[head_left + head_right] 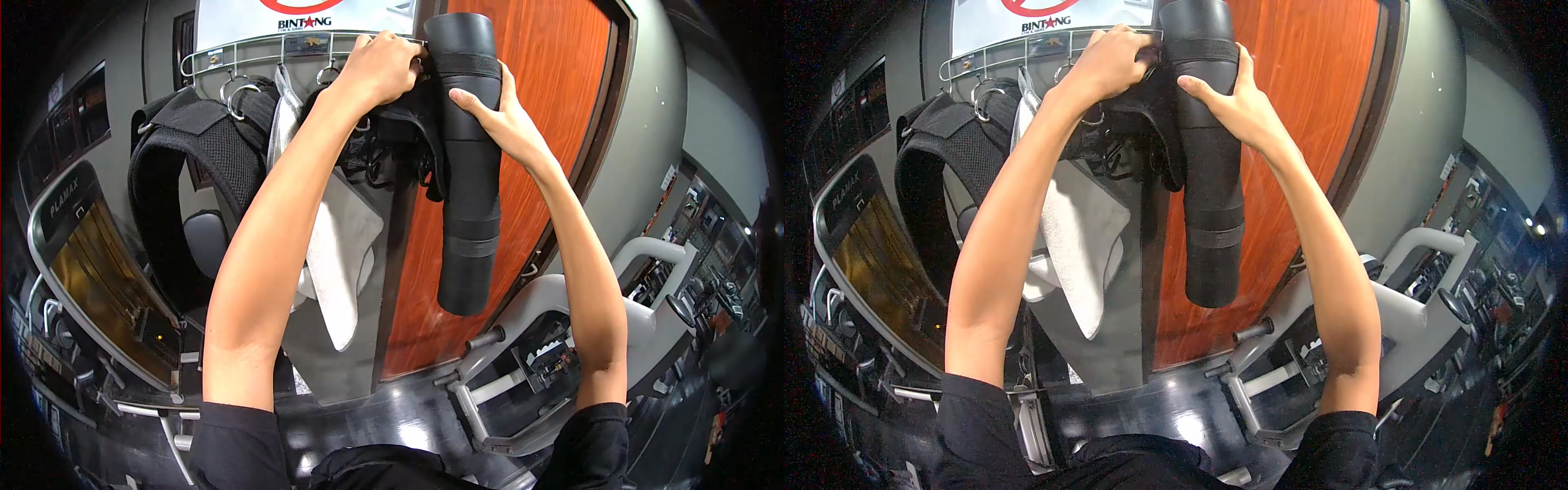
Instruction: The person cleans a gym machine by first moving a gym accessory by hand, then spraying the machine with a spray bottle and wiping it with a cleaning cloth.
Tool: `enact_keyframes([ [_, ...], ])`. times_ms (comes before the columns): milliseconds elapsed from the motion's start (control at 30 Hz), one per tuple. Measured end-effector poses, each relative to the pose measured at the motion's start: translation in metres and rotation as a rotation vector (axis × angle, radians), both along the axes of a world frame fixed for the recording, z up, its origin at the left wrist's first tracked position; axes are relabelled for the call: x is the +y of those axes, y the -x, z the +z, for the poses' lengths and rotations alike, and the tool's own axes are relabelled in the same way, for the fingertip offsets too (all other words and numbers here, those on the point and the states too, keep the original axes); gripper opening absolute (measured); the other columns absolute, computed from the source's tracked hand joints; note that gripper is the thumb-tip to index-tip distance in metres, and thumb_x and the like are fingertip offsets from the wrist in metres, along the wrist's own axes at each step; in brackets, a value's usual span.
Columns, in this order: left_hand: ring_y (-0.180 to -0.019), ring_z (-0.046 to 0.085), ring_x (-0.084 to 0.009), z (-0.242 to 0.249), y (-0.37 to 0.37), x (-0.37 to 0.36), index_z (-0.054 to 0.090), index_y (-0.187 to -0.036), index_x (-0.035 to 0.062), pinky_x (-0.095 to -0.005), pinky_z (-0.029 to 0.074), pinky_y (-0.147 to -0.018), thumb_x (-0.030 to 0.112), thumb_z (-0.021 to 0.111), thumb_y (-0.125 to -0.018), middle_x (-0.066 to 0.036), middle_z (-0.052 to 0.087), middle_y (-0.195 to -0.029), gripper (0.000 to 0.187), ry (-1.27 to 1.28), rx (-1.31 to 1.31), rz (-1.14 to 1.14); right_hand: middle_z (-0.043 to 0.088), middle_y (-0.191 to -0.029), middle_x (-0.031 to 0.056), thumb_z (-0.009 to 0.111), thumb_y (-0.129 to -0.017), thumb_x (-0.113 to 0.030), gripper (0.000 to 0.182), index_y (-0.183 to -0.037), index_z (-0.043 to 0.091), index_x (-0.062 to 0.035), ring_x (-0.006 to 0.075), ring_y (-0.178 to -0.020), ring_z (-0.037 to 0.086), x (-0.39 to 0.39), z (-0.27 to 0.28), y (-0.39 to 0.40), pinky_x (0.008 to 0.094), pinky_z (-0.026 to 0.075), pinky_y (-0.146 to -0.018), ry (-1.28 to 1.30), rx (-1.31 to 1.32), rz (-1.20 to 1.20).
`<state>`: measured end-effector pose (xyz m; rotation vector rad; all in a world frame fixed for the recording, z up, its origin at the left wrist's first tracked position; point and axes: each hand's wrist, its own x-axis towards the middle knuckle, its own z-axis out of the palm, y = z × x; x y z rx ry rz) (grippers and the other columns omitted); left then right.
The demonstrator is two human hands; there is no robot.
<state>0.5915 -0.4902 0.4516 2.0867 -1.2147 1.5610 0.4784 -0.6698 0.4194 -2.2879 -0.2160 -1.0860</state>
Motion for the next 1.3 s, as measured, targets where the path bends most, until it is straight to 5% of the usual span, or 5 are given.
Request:
enact_keyframes([
  [433,-0.075,0.065,-0.0281,0.005,0.025,0.013,0.07,-0.087,0.0061,-0.0372,0.05,-0.072,0.015,0.055,-0.079,-0.013,0.068,-0.08,0.019,0.3,0.069,-0.359,0.038,-0.134,0.0294,0.065,-0.071,-0.06,0.103,-0.143,0.019,-0.0021,0.0366,-0.124,0.041,0.001,0.003,0.009,0.0436,0.034,-0.102,-0.073,-0.117,-0.052],
  [567,-0.062,0.061,-0.0126,-0.021,0.077,0.028,0.068,-0.094,0.0048,-0.0261,0.047,-0.059,0.017,0.058,-0.085,-0.009,0.068,-0.076,0.018,0.566,0.193,-0.565,0.051,-0.113,0.0155,0.063,-0.083,-0.039,0.056,-0.124,0.049,-0.0028,0.0237,-0.1,0.053,0.013,-0.013,0.022,0.0362,0.045,-0.085,-0.124,-0.505,-0.103],
  [700,-0.069,0.056,-0.009,-0.071,0.124,0.061,0.064,-0.099,0.0017,-0.0213,0.043,-0.063,0.012,0.054,-0.089,-0.007,0.064,-0.081,0.017,0.719,0.476,-0.697,0.05,-0.092,0.0058,0.051,-0.093,-0.019,0.023,-0.11,0.051,-0.0027,0.0115,-0.072,0.055,0.042,-0.042,0.057,0.0213,0.044,-0.06,-0.302,-0.546,0.208],
  [967,-0.067,0.053,-0.0143,-0.194,0.184,0.128,0.05,-0.095,-0.0013,-0.025,0.045,-0.062,0.002,0.045,-0.09,-0.009,0.054,-0.078,0.007,1.006,0.724,-0.955,0.046,-0.086,0.0082,0.039,-0.097,-0.016,0.016,-0.11,0.038,-0.0059,0.0125,-0.058,0.051,0.104,-0.132,0.087,0.0224,0.04,-0.038,-0.833,-0.08,0.947],
  [1300,-0.068,0.052,-0.0174,-0.346,0.287,0.189,0.048,-0.098,0.0035,-0.0299,0.045,-0.06,0.007,0.048,-0.09,-0.008,0.051,-0.084,0.009,1.454,0.807,-0.512,0.049,-0.09,0.009,0.049,-0.092,-0.009,0.018,-0.108,0.042,-0.0053,0.0159,-0.067,0.054,0.209,-0.245,0.1,0.0276,0.046,-0.054,-1.117,0.695,1.462],
])
